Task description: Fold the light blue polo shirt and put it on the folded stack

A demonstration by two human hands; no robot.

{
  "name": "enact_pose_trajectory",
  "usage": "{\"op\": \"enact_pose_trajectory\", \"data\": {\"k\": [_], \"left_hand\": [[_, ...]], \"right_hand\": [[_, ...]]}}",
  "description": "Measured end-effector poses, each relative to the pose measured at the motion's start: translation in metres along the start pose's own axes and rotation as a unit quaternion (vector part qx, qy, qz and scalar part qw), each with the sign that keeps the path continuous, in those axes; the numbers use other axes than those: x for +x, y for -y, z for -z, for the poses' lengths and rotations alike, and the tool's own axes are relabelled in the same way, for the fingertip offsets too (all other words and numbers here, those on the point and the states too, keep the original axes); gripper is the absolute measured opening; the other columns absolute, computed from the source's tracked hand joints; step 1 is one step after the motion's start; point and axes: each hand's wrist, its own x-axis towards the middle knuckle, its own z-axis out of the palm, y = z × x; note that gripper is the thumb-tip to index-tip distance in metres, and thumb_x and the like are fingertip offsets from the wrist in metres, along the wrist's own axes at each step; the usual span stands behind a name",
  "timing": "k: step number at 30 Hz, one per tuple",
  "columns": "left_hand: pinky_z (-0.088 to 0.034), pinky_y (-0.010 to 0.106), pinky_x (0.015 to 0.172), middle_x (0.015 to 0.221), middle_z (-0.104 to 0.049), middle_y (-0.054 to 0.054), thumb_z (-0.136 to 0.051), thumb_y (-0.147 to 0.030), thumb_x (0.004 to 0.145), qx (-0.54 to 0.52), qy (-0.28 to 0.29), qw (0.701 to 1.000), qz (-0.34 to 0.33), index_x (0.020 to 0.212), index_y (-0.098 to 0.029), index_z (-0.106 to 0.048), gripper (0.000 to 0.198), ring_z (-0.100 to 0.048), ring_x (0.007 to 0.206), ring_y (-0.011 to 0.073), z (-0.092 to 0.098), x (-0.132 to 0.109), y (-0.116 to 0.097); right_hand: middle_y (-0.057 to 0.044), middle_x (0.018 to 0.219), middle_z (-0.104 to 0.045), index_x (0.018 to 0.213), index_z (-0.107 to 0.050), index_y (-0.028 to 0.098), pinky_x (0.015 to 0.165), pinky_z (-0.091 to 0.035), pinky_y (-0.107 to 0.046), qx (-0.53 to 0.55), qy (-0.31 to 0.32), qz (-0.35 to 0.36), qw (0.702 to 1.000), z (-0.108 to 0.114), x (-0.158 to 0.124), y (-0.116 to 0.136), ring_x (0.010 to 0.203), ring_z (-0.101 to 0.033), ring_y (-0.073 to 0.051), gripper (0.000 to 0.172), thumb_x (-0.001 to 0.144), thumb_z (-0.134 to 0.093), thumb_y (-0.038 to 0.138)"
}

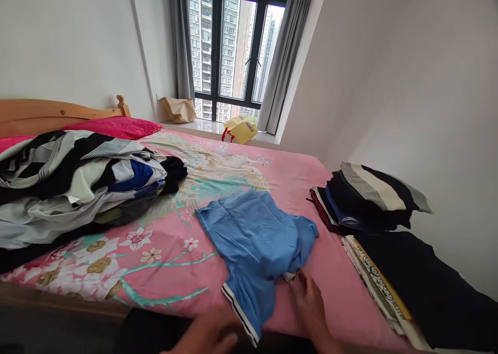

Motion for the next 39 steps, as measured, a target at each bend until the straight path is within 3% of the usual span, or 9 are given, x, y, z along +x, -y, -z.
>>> {"op": "enact_pose_trajectory", "data": {"k": [3, 5, 14, 19, 23, 29, 33, 36, 39], "left_hand": [[-0.042, 0.034, 0.086, 0.098, -0.068, 0.008, -0.04, -0.036, 0.085, 0.085, -0.12, 0.986, 0.079, 0.092, -0.021, -0.065, 0.03, -0.06, 0.096, 0.0221, 0.04, 0.03, 0.029], [-0.042, 0.032, 0.076, 0.083, -0.067, 0.007, -0.044, -0.041, 0.082, 0.148, -0.143, 0.972, 0.109, 0.079, -0.019, -0.064, 0.03, -0.059, 0.084, 0.0214, 0.05, 0.051, 0.04], [-0.033, 0.029, 0.069, 0.073, -0.058, 0.002, -0.052, -0.049, 0.077, 0.179, -0.175, 0.961, 0.115, 0.065, -0.019, -0.057, 0.033, -0.054, 0.078, 0.019, -0.022, 0.081, 0.033], [-0.034, 0.026, 0.06, 0.059, -0.047, -0.004, -0.051, -0.054, 0.075, -0.036, -0.174, 0.978, 0.108, 0.064, -0.02, -0.045, 0.036, -0.047, 0.06, 0.0143, -0.014, 0.076, 0.043], [-0.041, 0.027, 0.067, 0.075, -0.061, 0.001, -0.053, -0.057, 0.071, -0.182, -0.165, 0.967, 0.073, 0.081, -0.02, -0.055, 0.038, -0.055, 0.071, 0.0176, -0.004, 0.069, 0.042], [-0.032, 0.025, 0.055, 0.055, -0.042, -0.004, -0.045, -0.064, 0.072, -0.133, -0.153, 0.973, 0.114, 0.058, -0.02, -0.044, 0.046, -0.042, 0.057, 0.013, -0.014, 0.053, 0.037], [-0.03, 0.026, 0.054, 0.052, -0.033, -0.005, -0.044, -0.065, 0.07, -0.156, -0.151, 0.967, 0.134, 0.052, -0.021, -0.037, 0.048, -0.035, 0.054, 0.0116, -0.019, 0.047, 0.032], [-0.036, 0.029, 0.056, 0.052, -0.041, -0.002, -0.043, -0.066, 0.07, -0.222, -0.128, 0.955, 0.147, 0.053, -0.021, -0.043, 0.048, -0.041, 0.054, 0.014, -0.03, 0.044, 0.02], [-0.04, 0.032, 0.056, 0.052, -0.049, 0.001, -0.047, -0.064, 0.072, -0.25, -0.09, 0.954, 0.136, 0.052, -0.022, -0.048, 0.046, -0.047, 0.054, 0.0169, -0.053, 0.035, 0.002]], "right_hand": [[-0.01, 0.123, -0.059, 0.119, -0.057, 0.021, 0.098, -0.034, -0.05, -0.114, -0.017, 0.148, 0.982, -0.013, -0.046, -0.009, 0.114, -0.051, -0.03, 0.037, 0.087, -0.046, 0.036], [-0.009, 0.125, -0.058, 0.121, -0.056, 0.022, 0.099, -0.033, -0.049, -0.156, -0.044, 0.198, 0.967, -0.015, -0.053, -0.009, 0.115, -0.051, -0.028, 0.037, 0.086, -0.045, 0.029], [-0.01, 0.122, -0.058, 0.12, -0.055, 0.018, 0.098, -0.033, -0.045, -0.206, -0.064, 0.224, 0.95, -0.016, -0.045, -0.008, 0.115, -0.049, -0.026, 0.038, 0.084, -0.042, 0.022], [-0.01, 0.121, -0.058, 0.119, -0.056, 0.018, 0.098, -0.032, -0.046, -0.21, -0.071, 0.221, 0.95, -0.015, -0.046, -0.006, 0.115, -0.049, -0.026, 0.038, 0.084, -0.04, 0.022], [-0.01, 0.121, -0.058, 0.118, -0.056, 0.017, 0.098, -0.032, -0.045, -0.203, -0.075, 0.219, 0.951, -0.016, -0.048, -0.004, 0.114, -0.049, -0.026, 0.039, 0.084, -0.04, 0.022], [-0.01, 0.118, -0.059, 0.114, -0.058, 0.019, 0.097, -0.034, -0.047, -0.158, -0.078, 0.199, 0.964, -0.012, -0.044, -0.001, 0.112, -0.051, -0.026, 0.033, 0.085, -0.043, 0.025], [-0.014, 0.113, -0.059, 0.119, -0.052, 0.016, 0.09, -0.041, -0.047, -0.038, -0.118, 0.169, 0.978, -0.009, -0.059, 0.03, 0.107, -0.053, -0.028, 0.039, 0.087, -0.049, 0.038], [-0.016, 0.125, -0.052, 0.129, -0.043, 0.016, 0.097, -0.037, -0.052, 0.032, -0.039, 0.228, 0.972, -0.018, -0.085, 0.072, 0.118, -0.047, -0.031, 0.06, 0.079, -0.061, 0.046], [-0.01, 0.113, -0.061, 0.125, -0.047, 0.019, 0.097, -0.038, -0.05, 0.058, 0.001, 0.251, 0.966, -0.027, -0.101, 0.102, 0.107, -0.056, -0.026, 0.041, 0.086, -0.052, 0.031]]}}
